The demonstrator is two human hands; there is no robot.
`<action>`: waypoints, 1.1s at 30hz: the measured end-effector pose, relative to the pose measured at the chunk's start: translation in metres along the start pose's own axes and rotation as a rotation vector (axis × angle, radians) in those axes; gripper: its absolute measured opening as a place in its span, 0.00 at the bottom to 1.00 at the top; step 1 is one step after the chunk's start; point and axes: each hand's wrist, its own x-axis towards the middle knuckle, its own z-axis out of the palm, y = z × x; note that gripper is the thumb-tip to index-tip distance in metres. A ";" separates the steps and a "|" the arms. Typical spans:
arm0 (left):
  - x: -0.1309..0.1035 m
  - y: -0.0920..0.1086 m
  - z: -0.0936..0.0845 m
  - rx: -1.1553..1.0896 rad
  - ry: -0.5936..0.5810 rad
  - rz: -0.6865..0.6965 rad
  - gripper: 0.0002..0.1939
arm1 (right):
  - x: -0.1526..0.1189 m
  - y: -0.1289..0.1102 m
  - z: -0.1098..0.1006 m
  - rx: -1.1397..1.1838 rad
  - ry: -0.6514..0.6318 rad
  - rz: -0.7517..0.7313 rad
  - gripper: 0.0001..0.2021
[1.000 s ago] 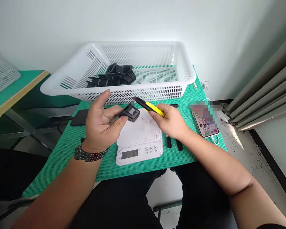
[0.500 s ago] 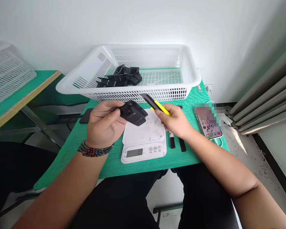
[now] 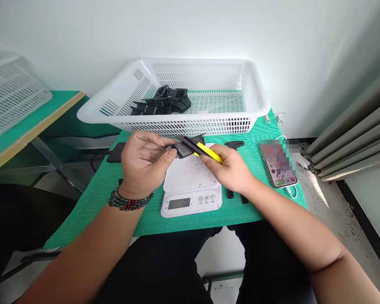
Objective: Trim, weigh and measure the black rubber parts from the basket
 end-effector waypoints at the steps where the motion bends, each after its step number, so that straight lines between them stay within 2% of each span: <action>1: 0.000 0.001 0.000 0.018 0.008 0.022 0.17 | 0.001 0.001 -0.002 -0.010 0.034 0.027 0.22; 3: 0.000 0.002 0.000 0.028 0.029 0.057 0.17 | 0.004 0.004 -0.006 -0.007 0.115 0.083 0.23; 5: 0.001 0.002 -0.001 0.031 0.062 0.080 0.17 | 0.005 0.004 -0.008 -0.005 0.176 0.075 0.23; 11: 0.001 0.003 0.000 0.032 0.075 0.101 0.15 | 0.001 -0.004 -0.003 0.133 0.137 -0.070 0.24; 16: 0.000 0.003 0.000 -0.132 0.031 -0.071 0.18 | 0.002 -0.004 -0.005 0.166 0.109 -0.076 0.26; 21: 0.002 0.006 0.003 -0.360 -0.118 -0.284 0.24 | -0.004 0.000 0.005 0.085 -0.105 -0.080 0.23; 25: 0.003 0.007 0.005 -0.492 -0.120 -0.376 0.26 | -0.011 0.005 0.019 0.082 -0.163 -0.071 0.21; 29: 0.006 0.008 0.004 -0.525 -0.076 -0.446 0.26 | -0.009 0.003 0.015 0.128 -0.049 -0.098 0.24; 33: 0.008 0.009 0.001 -0.481 -0.102 -0.434 0.21 | -0.005 -0.001 0.004 0.150 0.036 -0.113 0.24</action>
